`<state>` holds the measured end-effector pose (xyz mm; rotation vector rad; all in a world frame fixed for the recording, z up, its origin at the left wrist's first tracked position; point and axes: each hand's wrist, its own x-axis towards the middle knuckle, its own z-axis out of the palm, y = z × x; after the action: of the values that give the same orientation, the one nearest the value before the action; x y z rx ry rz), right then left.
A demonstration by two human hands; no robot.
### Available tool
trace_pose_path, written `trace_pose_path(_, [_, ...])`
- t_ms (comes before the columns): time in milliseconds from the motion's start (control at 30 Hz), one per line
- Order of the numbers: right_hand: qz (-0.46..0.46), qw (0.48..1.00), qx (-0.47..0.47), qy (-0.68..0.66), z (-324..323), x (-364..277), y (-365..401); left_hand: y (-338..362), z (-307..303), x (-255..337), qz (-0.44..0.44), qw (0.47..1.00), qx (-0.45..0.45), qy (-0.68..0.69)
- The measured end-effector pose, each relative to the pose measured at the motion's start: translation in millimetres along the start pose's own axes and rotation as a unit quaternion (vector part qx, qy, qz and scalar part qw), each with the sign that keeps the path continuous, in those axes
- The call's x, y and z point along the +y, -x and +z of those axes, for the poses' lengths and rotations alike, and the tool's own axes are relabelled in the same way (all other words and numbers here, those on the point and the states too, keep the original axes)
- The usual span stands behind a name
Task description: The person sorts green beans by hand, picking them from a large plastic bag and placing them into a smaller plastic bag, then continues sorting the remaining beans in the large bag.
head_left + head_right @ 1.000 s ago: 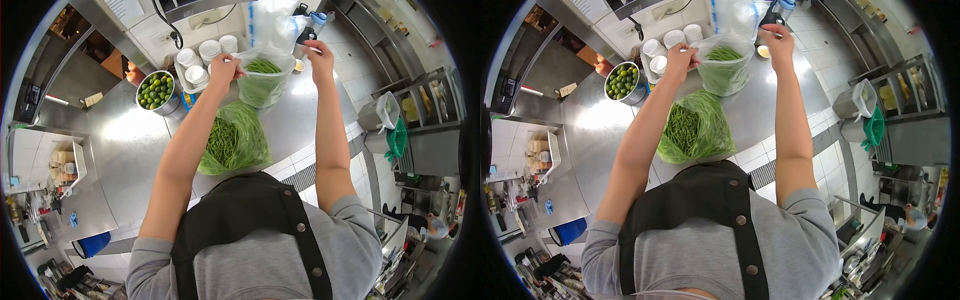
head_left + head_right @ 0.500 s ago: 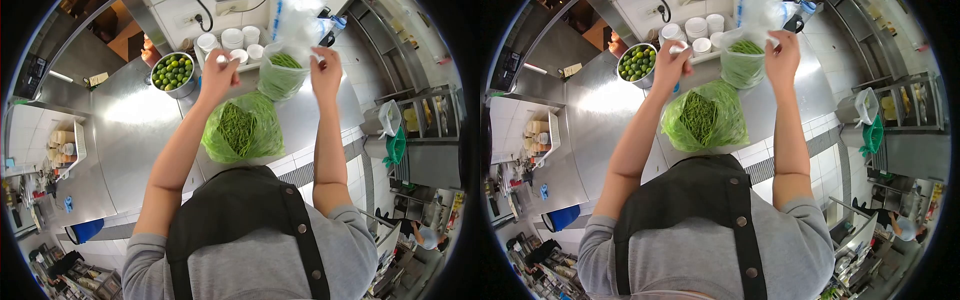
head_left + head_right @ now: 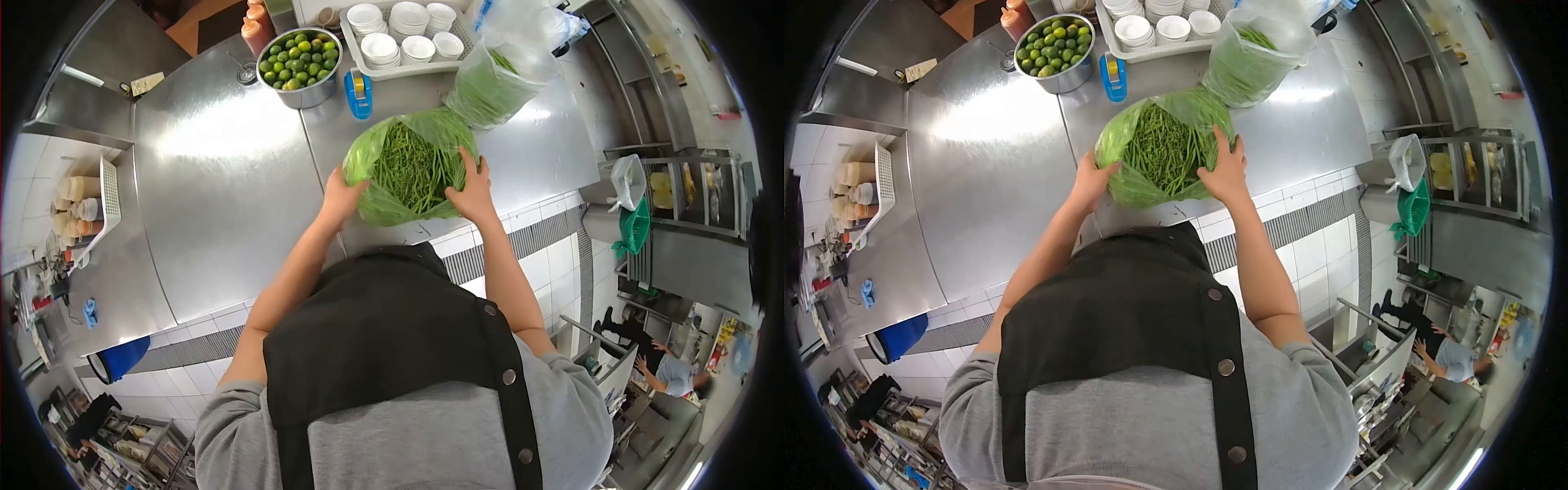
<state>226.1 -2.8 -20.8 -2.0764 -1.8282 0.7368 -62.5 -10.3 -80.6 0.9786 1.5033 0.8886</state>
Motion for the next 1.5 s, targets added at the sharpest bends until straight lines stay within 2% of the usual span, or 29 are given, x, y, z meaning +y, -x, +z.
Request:
trace_pose_path(67, [-0.009, 1.0, -0.02, -0.019, -5.2, -0.1, 1.6, 0.5, -12.1, 0.3, -0.077, 0.985, -0.086, 0.127])
trace_pose_path(167, [-0.012, 0.999, -0.038, -0.017, -3.2, -7.5, 6.4, 20.8, -30.1, 23.4, -0.085, 0.984, -0.084, 0.13])
trace_pose_path(233, [0.005, 0.998, -0.056, 0.001, -2.3, -23.6, 17.5, 26.8, -45.8, 23.2, -0.092, 0.968, -0.125, 0.195])
trace_pose_path(367, [-0.062, 0.992, -0.098, -0.04, 10.3, -35.6, 37.3, 51.0, -62.7, 57.0, -0.103, 0.919, -0.167, 0.342])
trace_pose_path(567, [-0.076, 0.98, -0.133, -0.13, 32.5, -61.3, 63.6, 50.1, -71.8, 97.6, -0.097, 0.91, -0.213, 0.342])
trace_pose_path(633, [-0.052, 0.966, -0.172, -0.187, 25.7, -69.4, 66.4, 50.8, -75.0, 105.4, -0.099, 0.887, -0.28, 0.353])
trace_pose_path(667, [-0.071, 0.974, -0.157, -0.146, 23.8, -72.6, 69.0, 51.9, -76.7, 106.7, -0.1, 0.874, -0.312, 0.359])
trace_pose_path(767, [-0.143, 0.984, -0.103, -0.029, 17.5, -93.8, 69.1, 40.8, -75.9, 81.7, -0.119, 0.922, -0.233, 0.284])
trace_pose_path(833, [-0.193, 0.978, -0.054, 0.048, 8.9, -113.4, 69.4, 44.1, -80.7, 75.0, -0.146, 0.924, -0.187, 0.3])
trace_pose_path(933, [-0.275, 0.958, -0.042, 0.067, 21.4, -117.6, 50.0, 53.4, -87.3, 67.1, -0.155, 0.937, -0.132, 0.284])
trace_pose_path(1033, [-0.378, 0.919, -0.101, 0.053, 32.6, -116.3, 27.6, 53.2, -103.2, 41.0, -0.106, 0.963, -0.034, 0.244])
trace_pose_path(1067, [-0.37, 0.918, -0.12, 0.077, 39.1, -113.4, 21.8, 52.0, -108.1, 27.4, -0.083, 0.971, 0.007, 0.225])
trace_pose_path(1100, [-0.361, 0.917, -0.138, 0.102, 43.4, -109.7, 17.0, 53.9, -110.2, 19.4, 0.014, 0.992, 0.116, 0.05])
trace_pose_path(1133, [-0.351, 0.914, -0.156, 0.126, 46.3, -105.9, 13.3, 56.0, -111.7, 11.6, 0.108, 0.962, 0.217, -0.128])
trace_pose_path(1167, [-0.348, 0.916, -0.156, 0.122, 48.1, -102.1, 10.1, 58.1, -113.1, 4.0, 0.195, 0.882, 0.304, -0.302])
trace_pose_path(1267, [-0.339, 0.92, -0.167, 0.103, 42.2, -104.7, 3.3, 76.3, -108.3, 45.8, 0.295, 0.818, 0.311, -0.383])
trace_pose_path(1333, [-0.339, 0.917, -0.195, 0.078, 34.7, -111.5, 0.6, 79.0, -91.7, 49.4, 0.212, 0.922, 0.197, -0.259])
trace_pose_path(1367, [-0.341, 0.92, -0.183, 0.062, 34.9, -113.2, 0.8, 78.4, -84.1, 51.9, 0.169, 0.957, 0.137, -0.193])
trace_pose_path(1500, [-0.336, 0.929, -0.153, 0.007, 33.4, -113.8, -0.1, 57.2, -55.1, 39.0, 0.159, 0.954, 0.091, -0.236])
